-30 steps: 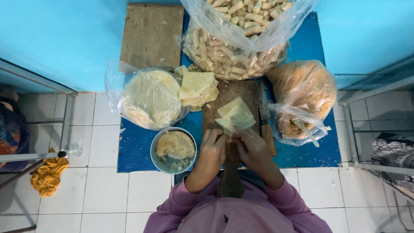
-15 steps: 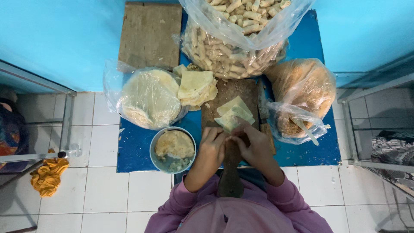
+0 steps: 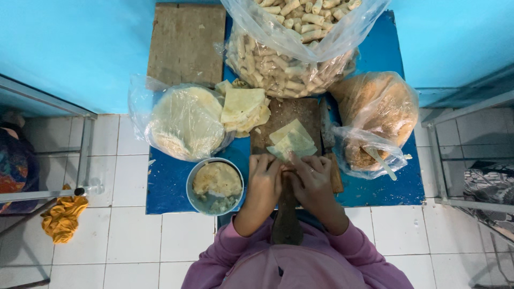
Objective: The person sits at a low table and cuts a round of flatbread dough into wedges using a knife on a wooden board, stacking the cut pieces. They then tear the wedges into smaller pieces by hand and place them into a bowl.
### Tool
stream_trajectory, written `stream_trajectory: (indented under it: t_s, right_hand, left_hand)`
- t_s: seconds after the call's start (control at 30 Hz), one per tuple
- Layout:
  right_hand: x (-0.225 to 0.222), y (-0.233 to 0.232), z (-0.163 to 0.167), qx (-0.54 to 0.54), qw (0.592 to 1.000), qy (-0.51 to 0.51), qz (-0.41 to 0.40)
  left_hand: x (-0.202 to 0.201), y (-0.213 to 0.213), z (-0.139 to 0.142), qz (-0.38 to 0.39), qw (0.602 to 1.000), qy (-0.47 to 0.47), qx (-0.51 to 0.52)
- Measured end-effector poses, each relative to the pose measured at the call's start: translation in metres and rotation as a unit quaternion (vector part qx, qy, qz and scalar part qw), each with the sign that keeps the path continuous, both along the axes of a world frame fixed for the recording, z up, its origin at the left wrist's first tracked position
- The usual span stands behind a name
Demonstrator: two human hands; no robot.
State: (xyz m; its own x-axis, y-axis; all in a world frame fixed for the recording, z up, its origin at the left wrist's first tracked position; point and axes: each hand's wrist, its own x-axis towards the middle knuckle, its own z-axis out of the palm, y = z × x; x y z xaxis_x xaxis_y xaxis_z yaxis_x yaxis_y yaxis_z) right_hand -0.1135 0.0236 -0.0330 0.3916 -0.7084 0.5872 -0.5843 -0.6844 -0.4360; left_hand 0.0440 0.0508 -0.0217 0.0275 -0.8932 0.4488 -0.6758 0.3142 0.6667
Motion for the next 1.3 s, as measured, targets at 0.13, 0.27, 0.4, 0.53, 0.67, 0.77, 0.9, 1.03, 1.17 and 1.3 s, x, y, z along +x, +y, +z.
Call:
stream_trajectory:
  t_s: [0.13, 0.27, 0.4, 0.53, 0.67, 0.77, 0.9, 1.03, 1.17, 1.3]
  right_hand:
    - [0.004, 0.001, 0.003, 0.007, 1.000, 0.013, -0.010]
    - [0.006, -0.003, 0.005, 0.014, 0.999, 0.045, -0.023]
    - [0.008, -0.004, 0.003, -0.001, 0.999, 0.029, -0.026]
    - [0.010, 0.002, 0.003, -0.018, 0.999, 0.005, -0.032]
    - [0.011, 0.000, 0.001, 0.013, 0.997, 0.046, -0.060]
    - [0.012, -0.010, -0.004, -0.003, 0.995, 0.080, -0.060]
    - [0.009, -0.016, -0.010, 0.055, 0.994, -0.055, -0.077]
    - [-0.012, -0.005, -0.009, 0.328, 0.893, -0.307, 0.025]
    - [-0.023, 0.003, -0.002, 0.481, 0.779, -0.381, 0.128]
    - [-0.022, 0.000, 0.019, 0.461, 0.820, -0.325, 0.104]
  left_hand:
    - [0.001, 0.000, -0.005, -0.001, 1.000, -0.010, 0.003]
    - [0.005, 0.001, -0.006, -0.010, 1.000, -0.025, -0.003]
    - [0.002, 0.000, -0.006, 0.017, 0.998, -0.063, -0.005]
    - [-0.001, -0.005, -0.007, 0.052, 0.994, -0.096, 0.017]
    - [0.000, -0.009, -0.008, 0.049, 0.998, -0.028, -0.015]
    - [0.001, -0.007, -0.006, 0.044, 0.998, 0.023, -0.027]
    - [0.004, -0.002, 0.003, 0.009, 0.994, 0.096, -0.041]
    - [0.003, 0.000, 0.009, -0.047, 0.983, 0.178, -0.020]
    - [0.000, 0.000, 0.013, -0.086, 0.971, 0.222, 0.024]
    - [0.005, 0.000, 0.017, -0.089, 0.975, 0.194, 0.062]
